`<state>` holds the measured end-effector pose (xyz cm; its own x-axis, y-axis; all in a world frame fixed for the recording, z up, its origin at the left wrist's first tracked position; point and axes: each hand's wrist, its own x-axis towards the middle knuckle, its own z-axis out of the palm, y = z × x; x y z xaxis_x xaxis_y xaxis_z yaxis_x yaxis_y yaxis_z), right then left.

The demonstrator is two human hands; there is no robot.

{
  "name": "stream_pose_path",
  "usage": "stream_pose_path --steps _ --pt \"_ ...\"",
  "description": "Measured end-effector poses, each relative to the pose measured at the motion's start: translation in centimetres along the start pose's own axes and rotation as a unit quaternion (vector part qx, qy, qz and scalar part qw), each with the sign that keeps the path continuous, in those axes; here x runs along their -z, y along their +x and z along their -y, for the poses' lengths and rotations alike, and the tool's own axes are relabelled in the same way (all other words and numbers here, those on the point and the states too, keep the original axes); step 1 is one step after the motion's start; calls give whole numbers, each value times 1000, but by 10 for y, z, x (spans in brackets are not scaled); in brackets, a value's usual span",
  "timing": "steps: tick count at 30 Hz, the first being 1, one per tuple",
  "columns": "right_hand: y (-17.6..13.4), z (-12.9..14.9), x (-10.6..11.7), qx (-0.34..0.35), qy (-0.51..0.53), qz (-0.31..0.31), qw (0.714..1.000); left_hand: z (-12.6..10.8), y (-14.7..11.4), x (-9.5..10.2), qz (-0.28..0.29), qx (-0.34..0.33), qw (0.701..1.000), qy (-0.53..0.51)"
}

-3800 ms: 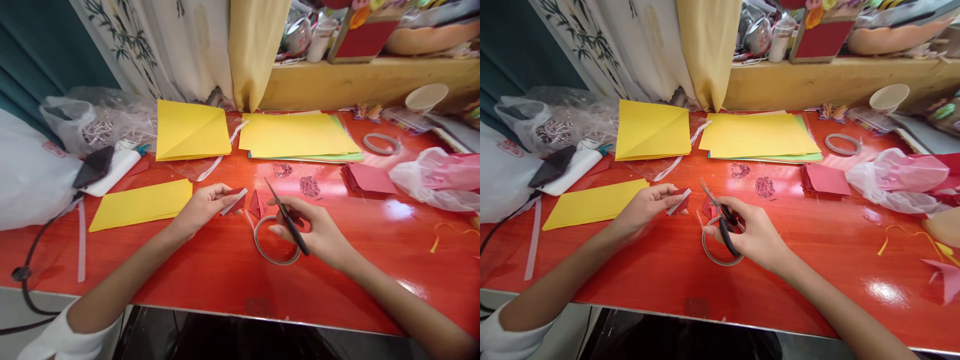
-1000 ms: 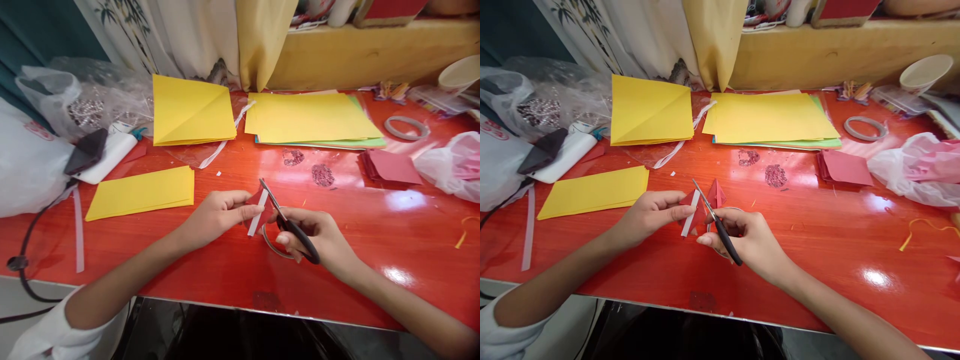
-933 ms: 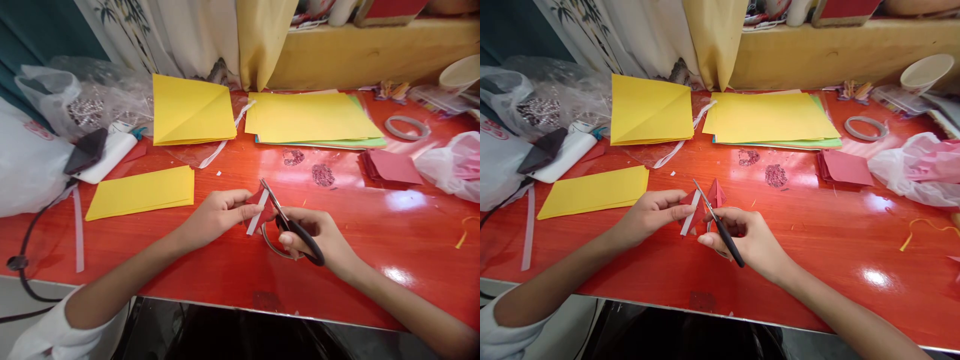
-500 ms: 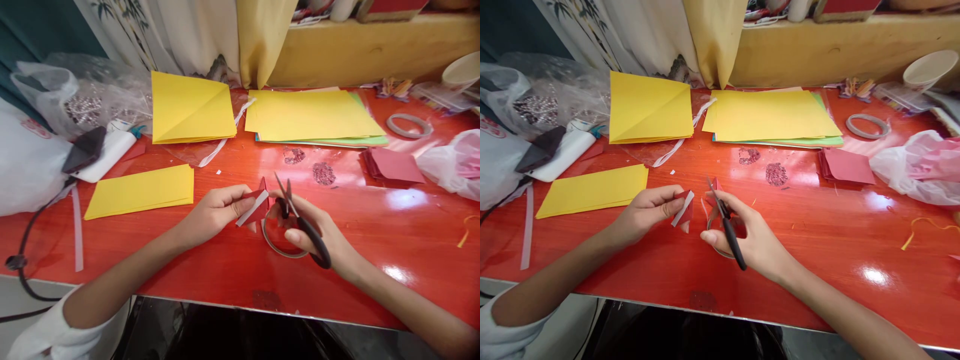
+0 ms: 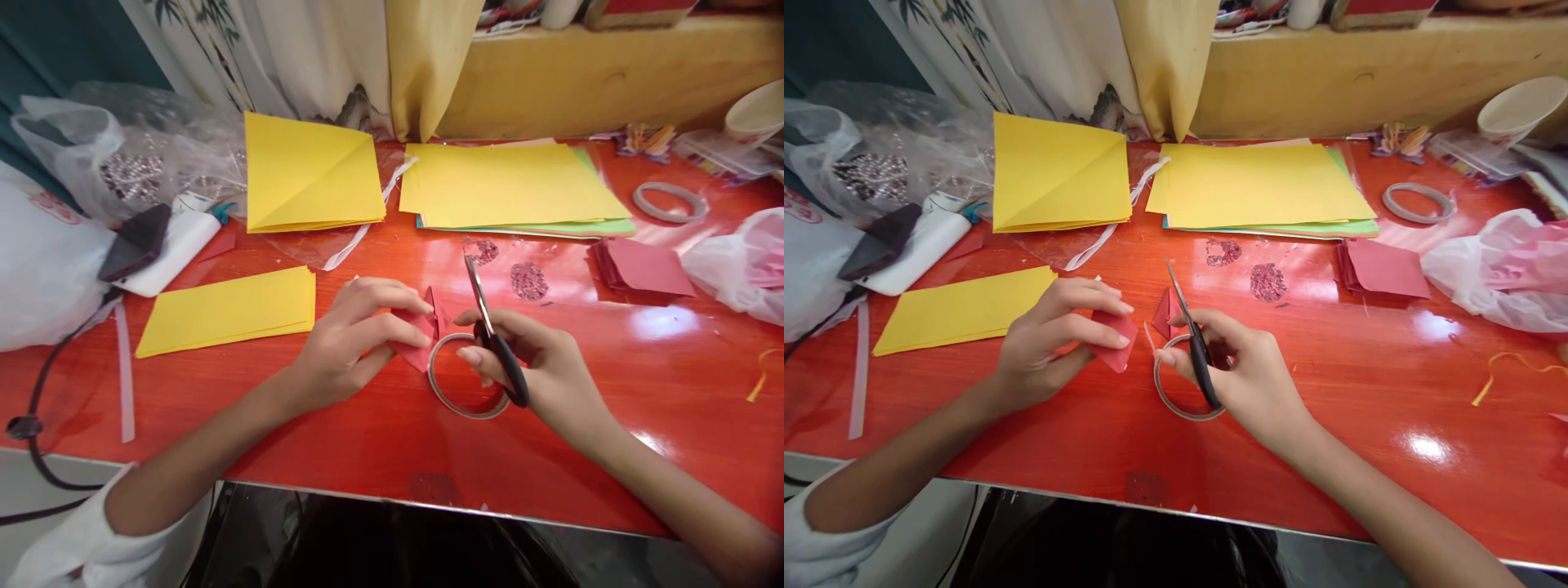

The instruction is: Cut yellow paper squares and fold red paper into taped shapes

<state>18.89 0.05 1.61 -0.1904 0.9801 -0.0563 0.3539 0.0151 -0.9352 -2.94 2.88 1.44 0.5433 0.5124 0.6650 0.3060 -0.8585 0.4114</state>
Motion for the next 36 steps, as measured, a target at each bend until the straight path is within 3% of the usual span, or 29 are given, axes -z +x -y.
stream_pose_path --steps 7,12,16,20,24,30,36 --pt "0 3 -1 39 -84 33 995 5 -1 2 -2 -1 1000 20" --pt "-2 4 0 6 -10 81 997 4 0 0 -18 -9 999 33" --pt "-5 6 2 -14 84 171 982 3 -2 3 -81 -48 985 146" --pt "-7 7 3 -54 123 227 965 3 -2 14 -99 -162 934 303" --pt "-8 8 3 -67 108 238 963 3 1 22 -96 -231 900 356" --pt "-10 8 1 -61 90 235 966 3 -3 23 -77 -201 911 352" --pt "-10 9 0 -80 101 230 965 5 -6 24 -99 -203 897 381"
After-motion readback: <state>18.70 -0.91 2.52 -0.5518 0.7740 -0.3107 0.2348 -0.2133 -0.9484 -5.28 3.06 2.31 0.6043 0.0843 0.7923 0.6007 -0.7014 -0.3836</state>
